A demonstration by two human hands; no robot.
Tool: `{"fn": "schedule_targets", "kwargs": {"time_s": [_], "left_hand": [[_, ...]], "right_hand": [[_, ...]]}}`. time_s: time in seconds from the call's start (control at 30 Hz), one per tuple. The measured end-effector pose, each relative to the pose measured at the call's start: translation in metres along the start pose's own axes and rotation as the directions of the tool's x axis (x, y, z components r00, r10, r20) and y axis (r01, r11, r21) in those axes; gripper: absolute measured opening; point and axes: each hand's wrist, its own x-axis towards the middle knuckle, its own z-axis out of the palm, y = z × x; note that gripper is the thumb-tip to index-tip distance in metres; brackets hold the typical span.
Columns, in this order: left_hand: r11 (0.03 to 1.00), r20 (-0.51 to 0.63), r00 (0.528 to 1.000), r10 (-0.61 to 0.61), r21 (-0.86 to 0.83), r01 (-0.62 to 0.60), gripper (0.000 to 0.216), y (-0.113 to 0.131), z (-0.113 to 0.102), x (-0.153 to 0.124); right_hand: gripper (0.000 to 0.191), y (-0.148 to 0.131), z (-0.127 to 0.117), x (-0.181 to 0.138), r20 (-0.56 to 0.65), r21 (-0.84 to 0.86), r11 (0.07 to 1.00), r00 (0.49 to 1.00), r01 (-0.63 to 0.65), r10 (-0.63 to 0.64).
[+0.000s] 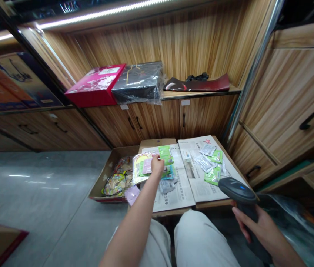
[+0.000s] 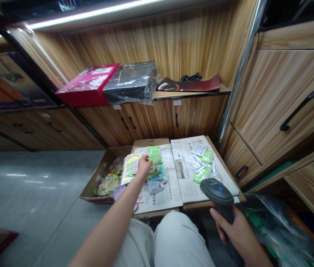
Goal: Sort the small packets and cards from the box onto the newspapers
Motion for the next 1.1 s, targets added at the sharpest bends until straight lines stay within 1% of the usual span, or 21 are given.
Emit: {"fn": "schedule_targets", "kwargs": {"time_s": [0.1,0.2,0.3,0.37,0.47,0.53,0.6,0.63,0.7,0.77,0.8,0.9,1.0,1.1], "left_hand": [[0.987,-0.069,0.996,-0.048,0.147,0.058,0.021,-0.014,-0.025,0.014],[0.961,-0.070,0.993,-0.095,0.253,0.110,0.021,-0.024,-0.042,0.020],[0.909,-0.064,0.991,-0.114,0.397,0.131,0.022,-0.027,-0.054,0.021],[0.864,-0.081,0.992,-0.101,0.488,0.128,0.026,-0.028,-0.060,0.019],[0.788,-0.103,0.994,-0.038,0.609,0.093,0.032,-0.024,-0.066,0.013],[0.714,-0.106,0.994,0.015,0.697,0.064,0.033,-0.021,-0.067,0.006],[0.645,-0.072,0.993,0.089,0.764,-0.002,0.033,-0.016,-0.065,0.000],[0.620,-0.031,0.991,0.131,0.783,-0.058,0.033,-0.014,-0.063,-0.003],[0.580,0.088,0.976,0.201,0.792,-0.191,0.035,-0.011,-0.058,-0.008],[0.541,0.199,0.956,0.217,0.790,-0.288,0.038,-0.010,-0.053,-0.012],[0.524,0.239,0.949,0.204,0.793,-0.312,0.038,-0.010,-0.051,-0.014],[0.499,0.295,0.944,0.150,0.801,-0.330,0.032,-0.010,-0.049,-0.017],[0.514,0.290,0.949,0.127,0.798,-0.313,0.031,-0.008,-0.050,-0.019],[0.550,0.271,0.953,0.140,0.779,-0.302,0.032,-0.003,-0.047,-0.019]], "right_hand": [[0.052,-0.003,0.001,-0.001,-0.004,-0.013,1.000,1.000,-0.012,0.012],[0.053,-0.006,0.002,-0.003,-0.001,-0.023,0.999,1.000,-0.031,0.031],[0.055,-0.007,0.003,-0.004,0.001,-0.035,0.998,0.999,-0.051,0.051],[0.056,-0.004,0.002,-0.004,0.011,-0.041,0.998,0.999,-0.048,0.049],[0.056,0.001,0.000,-0.002,0.046,-0.041,0.999,0.999,-0.016,0.018],[0.057,0.005,-0.002,0.000,0.054,-0.050,0.999,0.998,-0.008,0.011],[0.057,0.007,-0.003,0.000,0.053,-0.057,0.998,0.998,-0.015,0.018],[0.058,0.008,-0.004,0.001,0.052,-0.056,0.998,0.998,-0.021,0.024],[0.060,0.008,-0.004,0.000,0.047,-0.052,0.998,0.998,-0.038,0.040],[0.062,0.007,-0.003,-0.001,0.042,-0.050,0.998,0.998,-0.050,0.052],[0.062,0.006,-0.003,-0.001,0.040,-0.050,0.997,0.998,-0.051,0.053],[0.061,0.006,-0.002,-0.001,0.044,-0.040,0.998,0.998,-0.046,0.048],[0.060,0.007,-0.002,-0.001,0.043,-0.030,0.999,0.998,-0.041,0.042],[0.061,0.009,-0.003,0.000,0.023,-0.027,0.999,0.999,-0.031,0.031]]}}
